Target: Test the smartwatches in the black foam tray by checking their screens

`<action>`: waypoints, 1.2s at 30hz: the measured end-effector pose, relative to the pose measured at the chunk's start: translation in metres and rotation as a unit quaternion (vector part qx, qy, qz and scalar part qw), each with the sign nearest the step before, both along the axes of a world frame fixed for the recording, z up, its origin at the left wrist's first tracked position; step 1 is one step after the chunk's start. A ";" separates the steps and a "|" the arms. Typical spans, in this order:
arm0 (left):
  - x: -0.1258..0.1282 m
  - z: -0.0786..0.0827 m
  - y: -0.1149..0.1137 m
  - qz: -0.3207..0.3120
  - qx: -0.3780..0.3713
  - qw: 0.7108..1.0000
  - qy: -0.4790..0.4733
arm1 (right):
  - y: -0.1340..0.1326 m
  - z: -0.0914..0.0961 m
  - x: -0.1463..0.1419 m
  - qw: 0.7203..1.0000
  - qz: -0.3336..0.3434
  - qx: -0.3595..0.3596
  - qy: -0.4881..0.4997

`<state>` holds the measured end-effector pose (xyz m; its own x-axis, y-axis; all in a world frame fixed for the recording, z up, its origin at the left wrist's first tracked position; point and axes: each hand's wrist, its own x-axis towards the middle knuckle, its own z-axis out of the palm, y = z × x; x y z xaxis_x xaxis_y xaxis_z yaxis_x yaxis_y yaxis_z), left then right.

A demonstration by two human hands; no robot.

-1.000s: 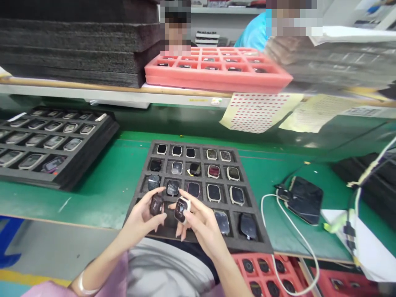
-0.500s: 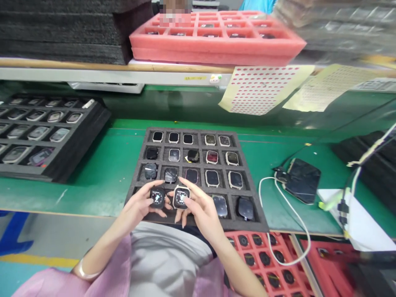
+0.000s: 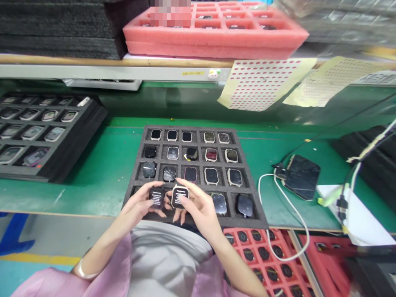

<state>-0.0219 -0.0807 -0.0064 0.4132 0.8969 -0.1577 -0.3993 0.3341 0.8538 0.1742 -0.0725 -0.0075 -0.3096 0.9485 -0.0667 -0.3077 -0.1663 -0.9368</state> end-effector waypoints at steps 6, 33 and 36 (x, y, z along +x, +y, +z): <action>-0.006 0.004 -0.006 0.013 0.030 0.999 0.022 | -0.002 0.008 0.000 0.998 0.025 0.019 -0.059; -0.028 0.007 -0.004 0.085 0.008 0.996 0.014 | -0.030 -0.012 0.020 0.712 -0.082 0.460 -0.525; -0.029 0.008 -0.003 0.093 0.006 0.995 0.040 | -0.034 -0.014 0.013 0.720 -0.082 0.476 -0.498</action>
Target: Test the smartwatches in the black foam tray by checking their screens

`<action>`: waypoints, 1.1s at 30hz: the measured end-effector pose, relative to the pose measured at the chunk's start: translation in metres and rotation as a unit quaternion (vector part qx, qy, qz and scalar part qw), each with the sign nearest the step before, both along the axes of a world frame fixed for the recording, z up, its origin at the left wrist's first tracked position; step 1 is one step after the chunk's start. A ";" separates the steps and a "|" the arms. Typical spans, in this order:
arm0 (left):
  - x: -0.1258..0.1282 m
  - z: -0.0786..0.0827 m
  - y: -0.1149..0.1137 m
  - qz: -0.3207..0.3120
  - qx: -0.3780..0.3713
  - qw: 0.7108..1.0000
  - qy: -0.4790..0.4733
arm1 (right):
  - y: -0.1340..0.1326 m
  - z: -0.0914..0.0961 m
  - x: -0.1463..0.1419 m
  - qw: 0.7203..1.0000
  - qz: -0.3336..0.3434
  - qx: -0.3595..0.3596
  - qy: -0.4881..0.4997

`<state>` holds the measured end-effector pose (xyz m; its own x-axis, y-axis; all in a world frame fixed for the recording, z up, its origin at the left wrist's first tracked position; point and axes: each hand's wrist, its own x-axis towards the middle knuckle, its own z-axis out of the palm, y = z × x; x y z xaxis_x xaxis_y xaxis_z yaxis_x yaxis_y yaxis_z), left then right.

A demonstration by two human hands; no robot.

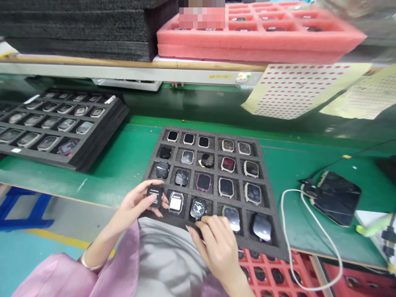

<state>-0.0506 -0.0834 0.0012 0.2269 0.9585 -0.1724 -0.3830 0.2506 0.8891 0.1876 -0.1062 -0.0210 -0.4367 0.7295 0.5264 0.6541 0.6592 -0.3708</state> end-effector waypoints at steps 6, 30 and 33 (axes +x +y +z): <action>-0.008 -0.001 -0.004 -0.020 0.015 0.997 0.068 | -0.007 0.007 0.007 1.000 0.010 -0.018 0.024; 0.100 0.005 -0.003 -0.107 0.358 0.593 0.713 | -0.014 0.026 0.034 0.916 -0.110 -0.268 0.277; 0.100 -0.002 -0.002 -0.103 0.345 0.637 0.681 | -0.015 0.029 0.038 0.840 -0.118 -0.340 0.405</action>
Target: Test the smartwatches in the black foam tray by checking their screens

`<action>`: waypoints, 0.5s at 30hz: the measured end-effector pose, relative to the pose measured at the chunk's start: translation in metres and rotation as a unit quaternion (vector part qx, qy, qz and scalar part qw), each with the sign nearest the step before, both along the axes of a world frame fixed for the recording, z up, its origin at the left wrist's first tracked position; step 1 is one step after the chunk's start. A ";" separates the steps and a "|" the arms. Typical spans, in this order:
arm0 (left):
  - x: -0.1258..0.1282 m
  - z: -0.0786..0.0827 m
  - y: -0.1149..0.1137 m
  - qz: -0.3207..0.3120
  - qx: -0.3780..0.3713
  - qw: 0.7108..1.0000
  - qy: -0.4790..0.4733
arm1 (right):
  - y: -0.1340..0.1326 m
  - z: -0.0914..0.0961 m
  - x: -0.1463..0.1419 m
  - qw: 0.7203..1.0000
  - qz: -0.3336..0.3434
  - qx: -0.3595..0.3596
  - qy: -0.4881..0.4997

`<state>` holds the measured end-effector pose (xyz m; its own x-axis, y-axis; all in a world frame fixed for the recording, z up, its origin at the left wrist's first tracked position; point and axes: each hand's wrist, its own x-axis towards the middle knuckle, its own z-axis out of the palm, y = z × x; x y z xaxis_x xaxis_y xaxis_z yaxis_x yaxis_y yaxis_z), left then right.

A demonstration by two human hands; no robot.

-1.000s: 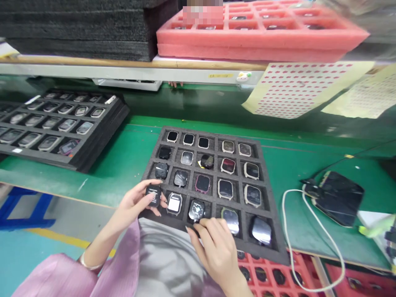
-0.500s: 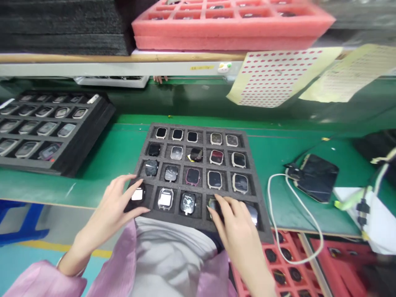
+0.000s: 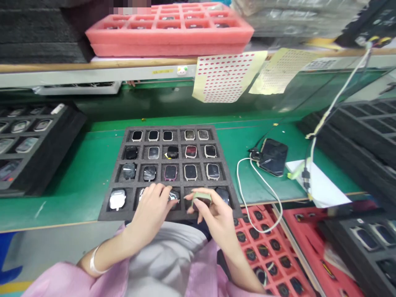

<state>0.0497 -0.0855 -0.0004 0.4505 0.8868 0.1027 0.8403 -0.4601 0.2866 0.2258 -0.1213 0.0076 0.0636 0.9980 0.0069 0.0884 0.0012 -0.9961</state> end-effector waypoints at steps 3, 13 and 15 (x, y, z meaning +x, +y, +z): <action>-0.007 -0.002 0.000 -0.022 -0.069 0.985 -0.157 | 0.003 0.005 0.003 0.994 0.000 -0.051 0.094; 0.012 0.007 0.001 0.089 -0.414 0.633 -0.648 | 0.010 0.007 0.009 0.964 0.057 -0.057 0.252; 0.017 0.008 0.002 0.088 -0.450 0.593 -0.662 | 0.009 0.003 0.011 0.964 0.061 -0.044 0.253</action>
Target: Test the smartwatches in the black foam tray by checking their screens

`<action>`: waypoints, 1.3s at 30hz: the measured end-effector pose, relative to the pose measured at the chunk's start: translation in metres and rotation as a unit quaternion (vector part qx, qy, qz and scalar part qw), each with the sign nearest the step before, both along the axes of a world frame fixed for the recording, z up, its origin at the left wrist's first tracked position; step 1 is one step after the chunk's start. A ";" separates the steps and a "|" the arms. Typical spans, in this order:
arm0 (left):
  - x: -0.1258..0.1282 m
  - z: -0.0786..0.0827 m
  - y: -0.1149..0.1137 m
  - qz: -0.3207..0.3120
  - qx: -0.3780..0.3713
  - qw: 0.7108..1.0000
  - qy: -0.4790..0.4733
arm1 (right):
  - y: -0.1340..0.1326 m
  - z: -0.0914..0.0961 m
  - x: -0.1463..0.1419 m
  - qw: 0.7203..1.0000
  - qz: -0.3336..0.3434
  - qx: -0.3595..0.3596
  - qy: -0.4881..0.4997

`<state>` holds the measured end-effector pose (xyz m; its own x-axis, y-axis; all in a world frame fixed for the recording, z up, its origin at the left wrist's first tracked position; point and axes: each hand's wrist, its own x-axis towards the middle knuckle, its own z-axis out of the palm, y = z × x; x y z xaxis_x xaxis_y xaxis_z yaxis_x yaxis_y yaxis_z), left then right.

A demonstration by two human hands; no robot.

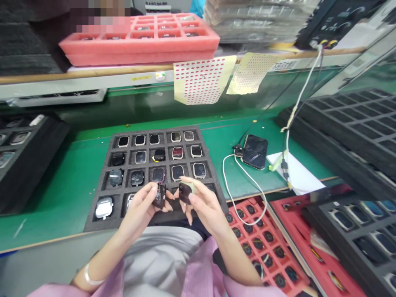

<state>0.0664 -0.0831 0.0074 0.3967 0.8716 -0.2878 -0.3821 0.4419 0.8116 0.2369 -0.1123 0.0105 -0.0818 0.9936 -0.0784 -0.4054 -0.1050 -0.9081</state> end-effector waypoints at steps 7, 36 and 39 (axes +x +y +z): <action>0.002 -0.004 0.000 -0.011 0.007 1.000 0.020 | 0.001 -0.003 0.007 1.000 -0.023 0.003 -0.006; -0.005 -0.010 -0.005 -0.042 0.186 0.956 0.222 | -0.001 -0.009 0.002 0.999 -0.013 0.039 0.010; -0.006 -0.012 -0.006 -0.040 0.178 0.959 0.216 | -0.001 -0.011 0.003 0.999 -0.005 0.045 0.008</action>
